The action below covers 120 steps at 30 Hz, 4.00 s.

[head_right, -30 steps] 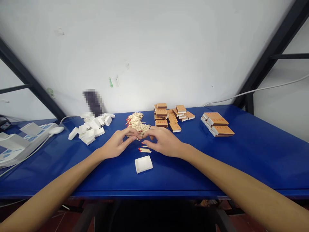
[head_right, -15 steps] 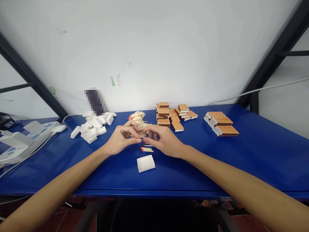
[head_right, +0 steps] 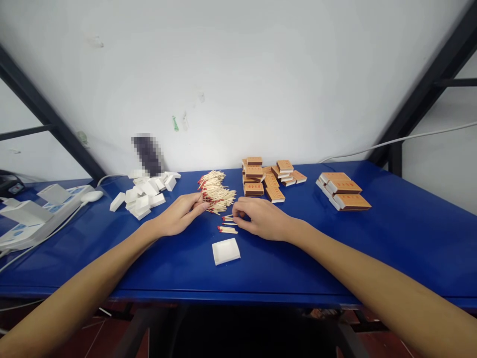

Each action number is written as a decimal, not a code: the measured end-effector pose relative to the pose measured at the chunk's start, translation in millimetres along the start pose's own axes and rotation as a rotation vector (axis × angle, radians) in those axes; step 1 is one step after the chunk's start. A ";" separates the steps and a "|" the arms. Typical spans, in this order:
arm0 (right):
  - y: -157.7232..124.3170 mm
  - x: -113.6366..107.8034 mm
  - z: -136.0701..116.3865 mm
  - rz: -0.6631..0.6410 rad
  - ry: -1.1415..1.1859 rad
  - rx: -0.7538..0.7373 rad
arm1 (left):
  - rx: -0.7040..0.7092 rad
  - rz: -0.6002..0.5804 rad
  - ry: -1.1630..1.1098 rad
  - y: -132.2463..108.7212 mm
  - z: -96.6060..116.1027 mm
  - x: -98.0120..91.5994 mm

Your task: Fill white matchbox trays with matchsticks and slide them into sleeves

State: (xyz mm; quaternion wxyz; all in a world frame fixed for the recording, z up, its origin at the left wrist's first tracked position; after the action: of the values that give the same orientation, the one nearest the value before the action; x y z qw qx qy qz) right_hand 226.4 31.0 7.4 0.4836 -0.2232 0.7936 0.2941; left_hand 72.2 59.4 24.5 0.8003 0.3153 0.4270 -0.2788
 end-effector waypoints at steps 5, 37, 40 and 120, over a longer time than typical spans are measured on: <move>0.0 1.2 0.4 0.003 0.029 0.020 | 0.042 -0.068 0.040 -0.2 8.9 4.7; 2.0 3.8 1.6 -0.009 -0.051 0.131 | 0.246 -0.229 0.142 -5.3 36.3 24.9; 2.8 3.9 0.8 -0.021 -0.032 0.141 | 0.193 -0.218 0.161 -5.1 31.3 24.2; 6.3 9.1 -0.2 0.006 0.201 0.066 | 0.091 -0.073 0.375 -4.1 -11.1 -6.7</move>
State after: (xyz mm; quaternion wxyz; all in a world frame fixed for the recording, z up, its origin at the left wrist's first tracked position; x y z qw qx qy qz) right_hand 218.3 34.8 0.9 0.4077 -0.2329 0.8482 0.2453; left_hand 60.4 66.1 24.3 0.6809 0.3820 0.5668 -0.2631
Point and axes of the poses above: each hand's wrist, its own y-axis towards the middle knuckle, its own x-axis out of the palm, z = x × y, the point moved 8 cm from there along y, towards the middle knuckle, and after that the axes turned 3 degrees about -z, right-handed, at the moved point
